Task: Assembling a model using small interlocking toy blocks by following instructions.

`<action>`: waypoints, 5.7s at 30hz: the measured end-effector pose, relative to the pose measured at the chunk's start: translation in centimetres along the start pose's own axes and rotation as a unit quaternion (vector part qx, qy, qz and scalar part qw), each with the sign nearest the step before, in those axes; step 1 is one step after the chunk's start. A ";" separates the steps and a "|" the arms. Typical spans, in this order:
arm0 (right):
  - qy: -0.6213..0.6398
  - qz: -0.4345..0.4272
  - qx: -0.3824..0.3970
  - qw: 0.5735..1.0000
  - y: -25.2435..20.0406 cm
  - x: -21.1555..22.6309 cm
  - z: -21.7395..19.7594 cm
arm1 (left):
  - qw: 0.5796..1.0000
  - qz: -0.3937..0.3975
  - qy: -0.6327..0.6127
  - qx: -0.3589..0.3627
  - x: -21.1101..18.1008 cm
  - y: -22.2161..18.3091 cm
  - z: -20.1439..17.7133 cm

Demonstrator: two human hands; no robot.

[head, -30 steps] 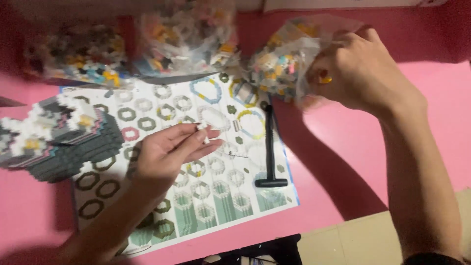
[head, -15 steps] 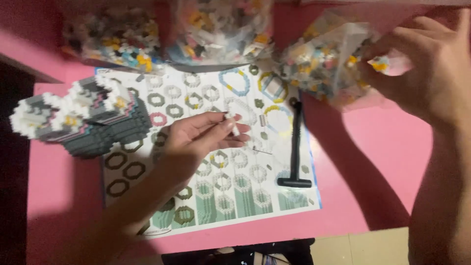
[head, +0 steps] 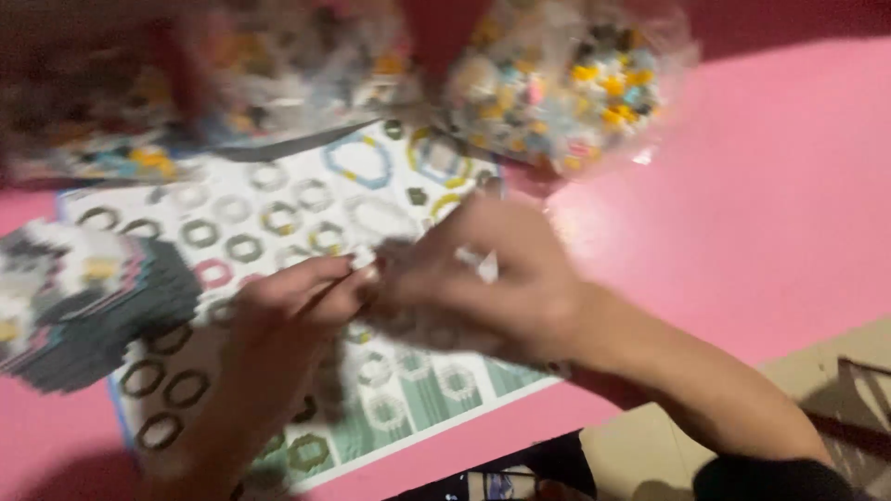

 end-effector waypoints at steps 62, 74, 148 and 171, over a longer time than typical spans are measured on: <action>0.515 0.299 0.129 0.793 -4.8 -7.1 6.5 | 0.910 0.166 -0.364 0.112 0.6 -0.5 0.6; 0.498 0.346 0.125 0.785 -4.6 -6.7 6.4 | 0.922 0.183 -0.330 0.082 1.1 -0.5 0.1; 0.297 0.414 0.162 0.845 -3.6 -4.6 6.0 | 0.954 0.155 -0.251 0.052 0.3 -1.4 0.4; 0.372 0.189 0.122 0.901 -2.4 -3.2 5.3 | 0.946 0.295 -0.136 0.015 -0.6 -1.1 0.1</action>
Point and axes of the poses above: each hand's wrist, its own y-axis towards the middle knuckle, its own z-axis out of the palm, x = y × z, the point moved 8 cm from there along y, towards the middle knuckle, and after that the axes turned 10 degrees about x, right-handed, at the moved point
